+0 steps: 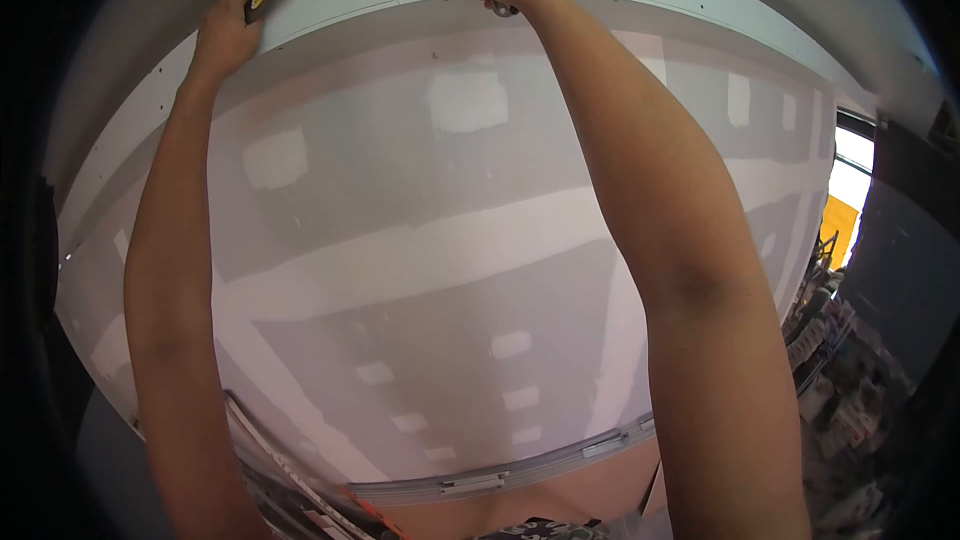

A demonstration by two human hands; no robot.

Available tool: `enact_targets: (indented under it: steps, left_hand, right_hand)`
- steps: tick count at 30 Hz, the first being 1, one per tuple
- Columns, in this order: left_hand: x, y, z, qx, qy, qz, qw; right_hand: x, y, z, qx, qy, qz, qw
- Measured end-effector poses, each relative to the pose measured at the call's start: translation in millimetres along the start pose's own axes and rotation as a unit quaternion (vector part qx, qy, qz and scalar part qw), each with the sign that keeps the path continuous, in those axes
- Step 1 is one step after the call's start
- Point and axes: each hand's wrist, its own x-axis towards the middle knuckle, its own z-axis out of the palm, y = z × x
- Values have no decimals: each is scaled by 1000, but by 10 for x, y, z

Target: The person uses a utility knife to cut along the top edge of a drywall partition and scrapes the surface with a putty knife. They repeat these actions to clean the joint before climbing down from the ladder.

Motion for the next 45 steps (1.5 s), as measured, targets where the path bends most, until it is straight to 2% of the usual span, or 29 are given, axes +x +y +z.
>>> enact_targets:
  steps: [2, 7, 9, 18, 20, 23, 34, 36, 38, 45]
  left_hand:
    - [-14, 12, -31, 7, -4, -7, 1000]
    - [-65, 61, -55, 17, -2, -17, 1000]
    - [-73, 83, -26, 10, 56, -13, 998]
    - [-47, 99, -72, 24, -2, -31, 999]
    - [-38, 85, -41, 27, -2, -32, 999]
    - [-34, 77, -56, 33, -7, -28, 999]
    - [-56, 103, 5, 21, 21, -12, 999]
    - [-50, 102, -9, 65, 27, -11, 997]
    - [-56, 105, -19, 69, 26, -15, 997]
    - [-40, 95, 15, 68, 28, -19, 997]
  right_hand:
    - [101, 195, 30, 30, 8, -67, 997]
    - [240, 309, 10, 11, -15, -36, 999]
    - [254, 317, 18, 14, -19, -36, 999]
    - [231, 256, -26, -54, -16, -34, 998]
    - [254, 237, -11, -66, -21, -11, 998]
    - [279, 266, -42, -74, -29, -49, 996]
    - [126, 336, -117, -90, -62, -67, 992]
    - [188, 393, -100, -90, -64, -68, 992]
    - [268, 462, -36, 85, -46, -111, 989]
    - [361, 214, -87, -15, -66, -72, 995]
